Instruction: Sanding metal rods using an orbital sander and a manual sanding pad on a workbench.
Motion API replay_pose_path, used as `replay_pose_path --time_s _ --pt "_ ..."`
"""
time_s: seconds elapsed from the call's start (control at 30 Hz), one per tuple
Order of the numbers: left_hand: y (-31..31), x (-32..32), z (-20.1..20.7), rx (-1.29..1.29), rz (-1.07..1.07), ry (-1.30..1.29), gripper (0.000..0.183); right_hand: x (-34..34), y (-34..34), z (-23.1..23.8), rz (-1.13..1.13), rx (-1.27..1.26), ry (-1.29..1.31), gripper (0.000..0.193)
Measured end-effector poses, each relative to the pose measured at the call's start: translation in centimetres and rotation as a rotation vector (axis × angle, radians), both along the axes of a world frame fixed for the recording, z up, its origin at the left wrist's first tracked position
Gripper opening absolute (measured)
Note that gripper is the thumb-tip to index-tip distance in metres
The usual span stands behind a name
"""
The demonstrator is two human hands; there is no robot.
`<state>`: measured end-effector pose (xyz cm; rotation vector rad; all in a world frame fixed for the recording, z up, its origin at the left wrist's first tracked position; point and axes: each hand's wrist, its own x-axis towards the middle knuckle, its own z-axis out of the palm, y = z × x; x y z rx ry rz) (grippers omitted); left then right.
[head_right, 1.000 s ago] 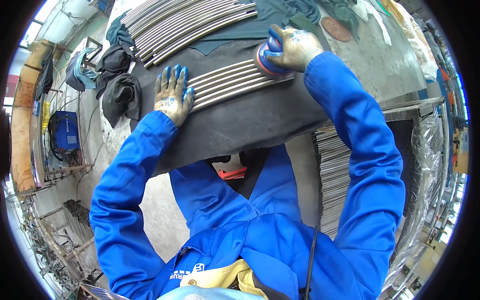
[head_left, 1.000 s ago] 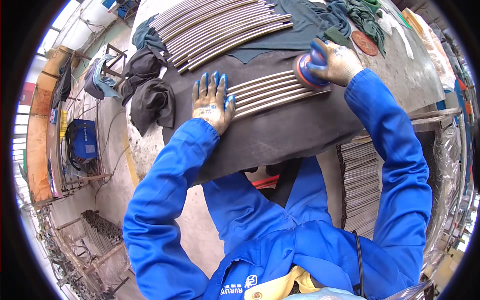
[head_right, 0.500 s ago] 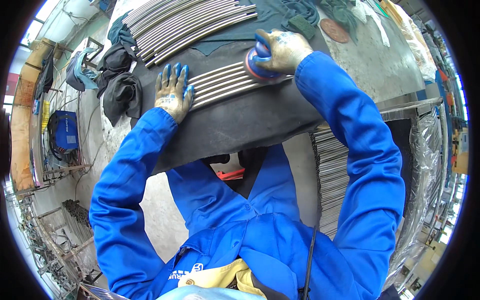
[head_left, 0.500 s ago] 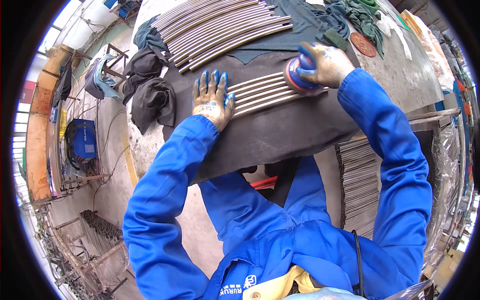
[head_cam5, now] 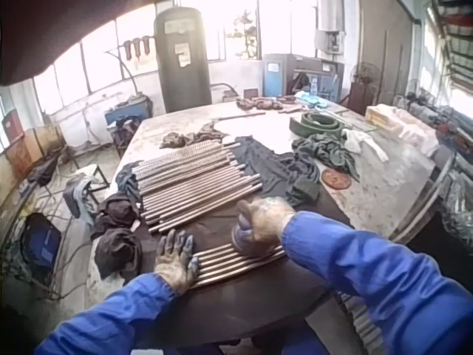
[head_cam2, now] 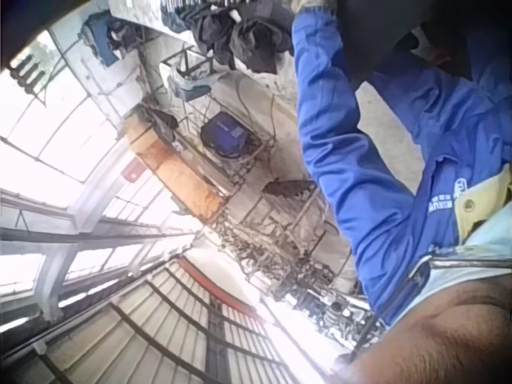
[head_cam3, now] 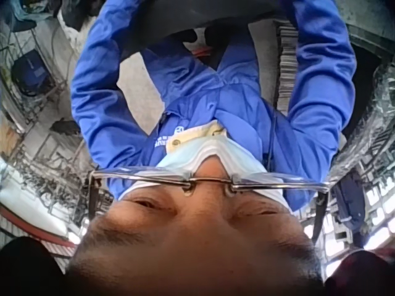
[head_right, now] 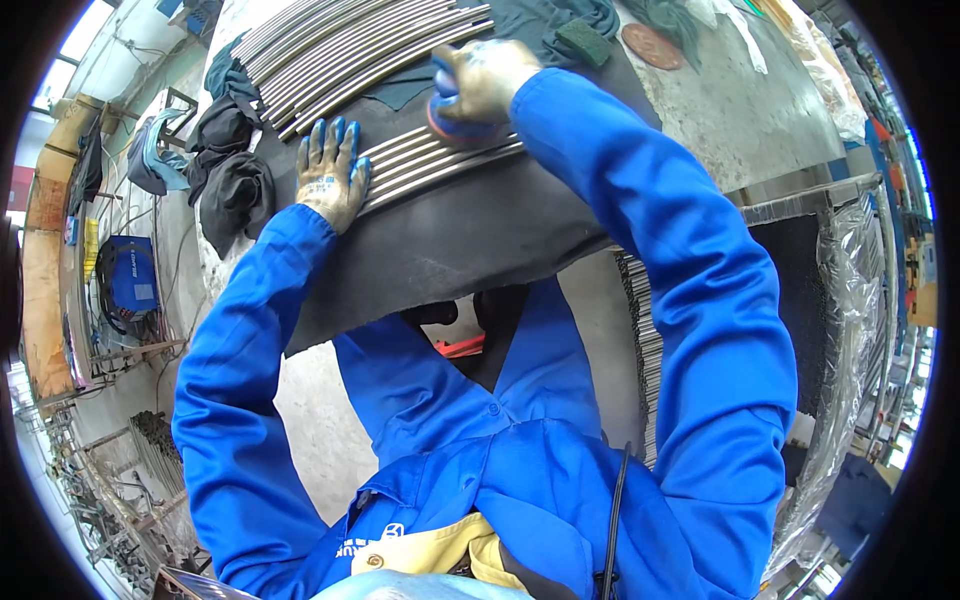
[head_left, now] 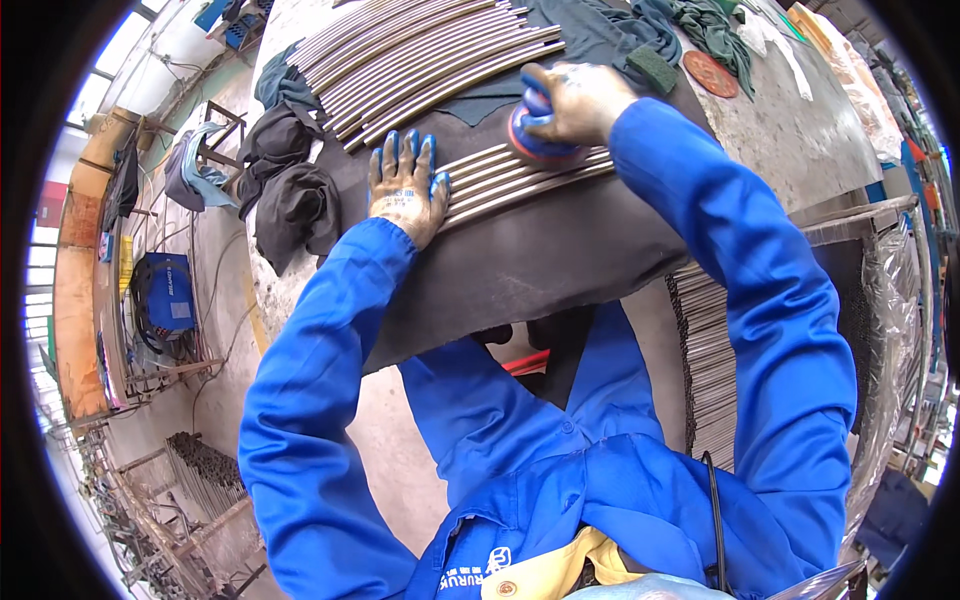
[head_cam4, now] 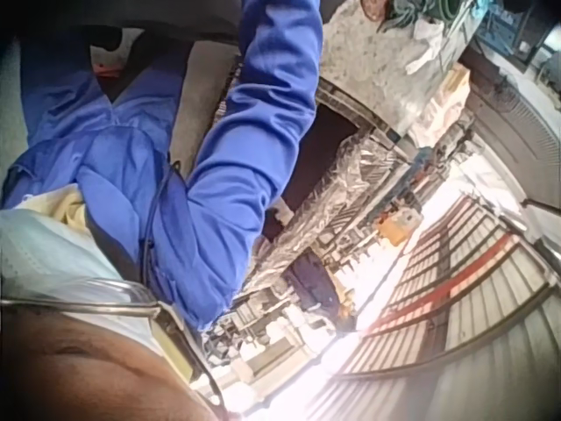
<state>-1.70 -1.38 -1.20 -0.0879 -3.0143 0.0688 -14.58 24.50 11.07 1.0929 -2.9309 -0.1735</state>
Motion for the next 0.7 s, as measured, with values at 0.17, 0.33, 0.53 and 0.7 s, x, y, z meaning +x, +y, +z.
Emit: replay_pose_path --time_s 0.17,0.33,0.53,0.7 --pt "-0.5 -0.7 -0.1 -0.016 -0.02 0.029 0.067 -1.9 1.7 -0.9 -0.047 -0.018 0.056 0.069" --pt "-0.5 -0.5 -0.6 -0.051 -0.054 0.085 0.067 -1.2 0.7 -0.3 -0.083 -0.001 0.039 0.069" --pt "1.7 2.9 -0.1 0.04 -0.138 0.072 0.067 0.5 2.8 0.5 -0.055 0.032 0.004 0.068" --pt "1.6 1.3 1.0 -0.01 -0.038 0.016 0.067 -1.6 3.4 -0.4 -0.115 -0.017 0.029 0.065"
